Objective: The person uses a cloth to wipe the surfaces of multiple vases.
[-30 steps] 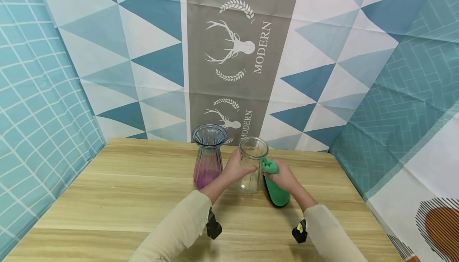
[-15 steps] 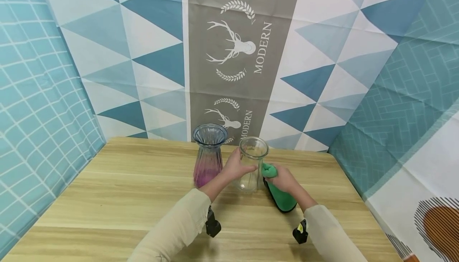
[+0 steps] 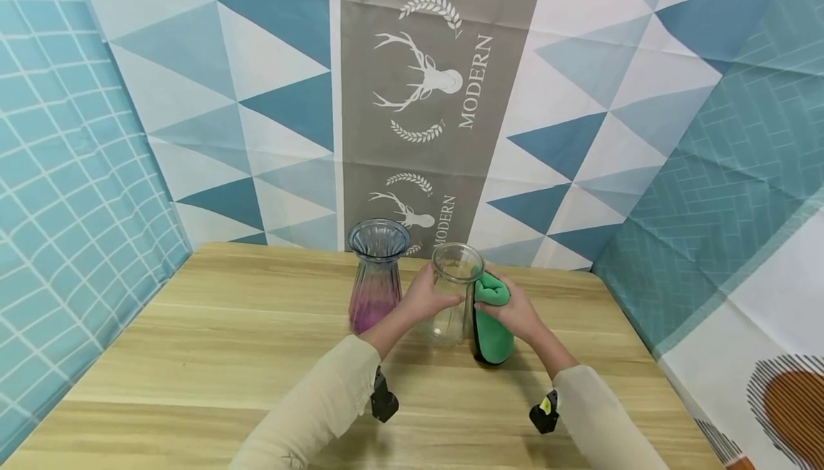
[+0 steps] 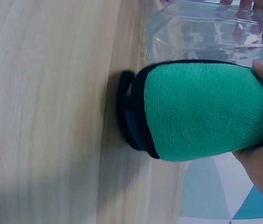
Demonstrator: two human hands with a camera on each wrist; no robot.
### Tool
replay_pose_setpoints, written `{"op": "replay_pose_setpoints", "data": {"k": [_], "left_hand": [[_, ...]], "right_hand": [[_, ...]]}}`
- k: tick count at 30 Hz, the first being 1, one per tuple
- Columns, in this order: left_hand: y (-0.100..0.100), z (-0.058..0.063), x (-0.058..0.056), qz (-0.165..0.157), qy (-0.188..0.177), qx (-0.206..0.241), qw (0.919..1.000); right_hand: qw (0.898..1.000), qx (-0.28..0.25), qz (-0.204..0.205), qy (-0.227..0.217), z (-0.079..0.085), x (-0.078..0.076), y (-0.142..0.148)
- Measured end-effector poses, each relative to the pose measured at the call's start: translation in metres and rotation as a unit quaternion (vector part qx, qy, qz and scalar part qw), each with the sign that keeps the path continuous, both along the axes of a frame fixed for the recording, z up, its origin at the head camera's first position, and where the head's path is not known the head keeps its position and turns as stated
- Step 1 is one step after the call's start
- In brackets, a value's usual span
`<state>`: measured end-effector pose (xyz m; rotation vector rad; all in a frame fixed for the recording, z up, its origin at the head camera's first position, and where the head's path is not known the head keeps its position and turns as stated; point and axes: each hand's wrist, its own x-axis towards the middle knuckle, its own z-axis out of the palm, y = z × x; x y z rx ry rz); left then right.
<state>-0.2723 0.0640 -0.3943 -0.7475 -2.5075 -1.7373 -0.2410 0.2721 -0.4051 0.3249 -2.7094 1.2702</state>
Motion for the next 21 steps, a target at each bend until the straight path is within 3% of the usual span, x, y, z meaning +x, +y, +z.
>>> {"op": "replay_pose_setpoints", "data": {"k": [13,21], "left_hand": [[0.0016,0.0031,-0.0003,0.022,-0.017,-0.017,0.9995],[0.0024,0.0003,-0.0005,0.020,-0.016,-0.013,0.9996]], "right_hand": [[0.999,0.026,-0.015,-0.020,-0.0025,-0.0001,-0.0051],[0.993,0.096,-0.023,-0.056,-0.0081,-0.0007,-0.0074]]}}
